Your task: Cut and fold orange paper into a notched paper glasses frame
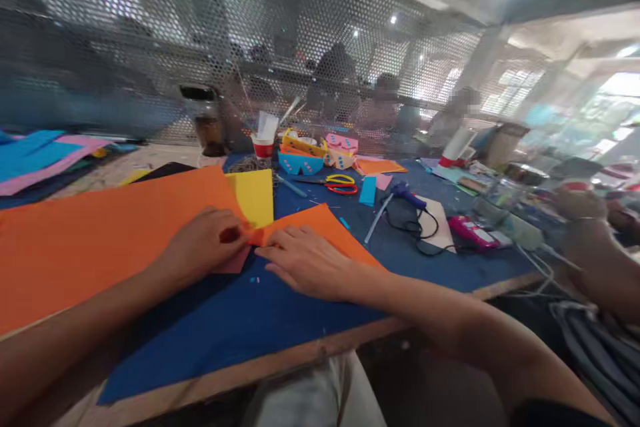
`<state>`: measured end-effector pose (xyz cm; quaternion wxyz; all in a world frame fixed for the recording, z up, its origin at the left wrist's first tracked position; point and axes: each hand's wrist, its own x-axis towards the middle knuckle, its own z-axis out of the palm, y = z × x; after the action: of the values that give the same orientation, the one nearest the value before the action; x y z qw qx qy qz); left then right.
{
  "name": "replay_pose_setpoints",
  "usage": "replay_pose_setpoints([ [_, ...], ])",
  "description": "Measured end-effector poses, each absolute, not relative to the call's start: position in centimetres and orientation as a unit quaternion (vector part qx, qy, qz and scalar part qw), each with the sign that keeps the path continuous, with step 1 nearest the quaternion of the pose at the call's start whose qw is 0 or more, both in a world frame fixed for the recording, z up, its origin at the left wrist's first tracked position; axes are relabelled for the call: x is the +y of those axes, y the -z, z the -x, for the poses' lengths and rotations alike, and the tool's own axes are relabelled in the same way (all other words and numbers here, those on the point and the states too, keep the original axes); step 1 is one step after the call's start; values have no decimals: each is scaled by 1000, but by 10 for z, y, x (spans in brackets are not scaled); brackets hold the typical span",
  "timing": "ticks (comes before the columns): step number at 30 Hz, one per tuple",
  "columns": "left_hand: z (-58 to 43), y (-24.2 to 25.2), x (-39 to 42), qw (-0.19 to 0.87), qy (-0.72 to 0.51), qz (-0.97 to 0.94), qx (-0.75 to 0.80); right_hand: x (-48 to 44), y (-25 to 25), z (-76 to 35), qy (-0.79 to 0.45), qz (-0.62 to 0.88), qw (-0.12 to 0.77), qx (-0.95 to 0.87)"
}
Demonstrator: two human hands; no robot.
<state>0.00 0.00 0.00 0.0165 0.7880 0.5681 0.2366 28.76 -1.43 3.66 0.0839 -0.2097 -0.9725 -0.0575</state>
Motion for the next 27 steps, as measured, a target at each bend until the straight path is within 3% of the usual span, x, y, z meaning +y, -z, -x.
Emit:
replay_pose_setpoints([
  [27,14,32,24,35,-286,-773,566,-5,-32,-287,42,250,108,-961],
])
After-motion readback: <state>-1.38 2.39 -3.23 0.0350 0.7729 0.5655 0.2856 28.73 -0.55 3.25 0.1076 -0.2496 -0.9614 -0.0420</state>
